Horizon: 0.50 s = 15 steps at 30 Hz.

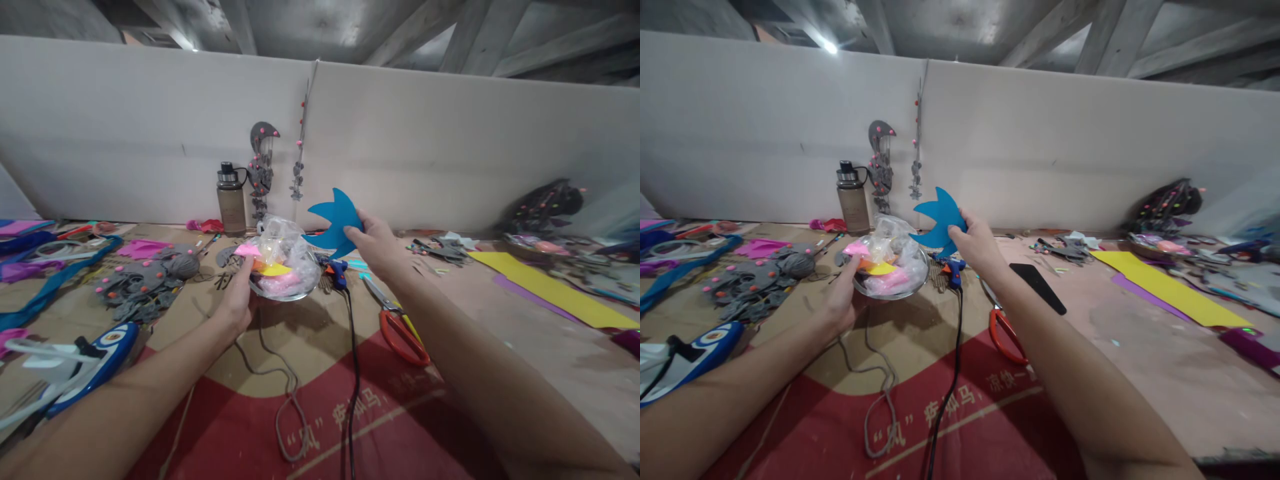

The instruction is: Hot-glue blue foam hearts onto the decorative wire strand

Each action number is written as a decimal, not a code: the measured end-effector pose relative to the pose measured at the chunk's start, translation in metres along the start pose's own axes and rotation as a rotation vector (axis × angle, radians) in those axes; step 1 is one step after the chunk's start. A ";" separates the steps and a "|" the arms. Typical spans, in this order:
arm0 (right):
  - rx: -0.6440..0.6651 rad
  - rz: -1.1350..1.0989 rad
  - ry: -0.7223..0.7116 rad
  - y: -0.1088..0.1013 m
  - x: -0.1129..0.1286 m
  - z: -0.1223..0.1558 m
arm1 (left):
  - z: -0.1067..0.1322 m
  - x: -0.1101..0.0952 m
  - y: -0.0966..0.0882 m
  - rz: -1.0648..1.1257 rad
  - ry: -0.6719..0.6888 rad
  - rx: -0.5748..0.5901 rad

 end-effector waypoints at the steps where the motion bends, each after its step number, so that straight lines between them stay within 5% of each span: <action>1: 0.007 0.027 -0.040 0.005 0.010 0.005 | -0.001 0.001 0.000 -0.007 0.002 -0.001; 6: 0.096 -0.059 -0.107 0.025 0.034 0.020 | -0.001 0.007 0.001 -0.050 0.003 0.023; 15: 0.364 0.094 0.072 0.047 0.024 0.033 | 0.002 0.010 0.005 -0.048 -0.039 0.066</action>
Point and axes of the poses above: each hand's wrist, its own z-axis away from the middle knuckle, its own y-axis out of the palm, x = y × z, the point moved 8 cm from there along -z, towards the middle knuckle, and after that the axes turned 6 degrees about -x, right-handed, at the moved point
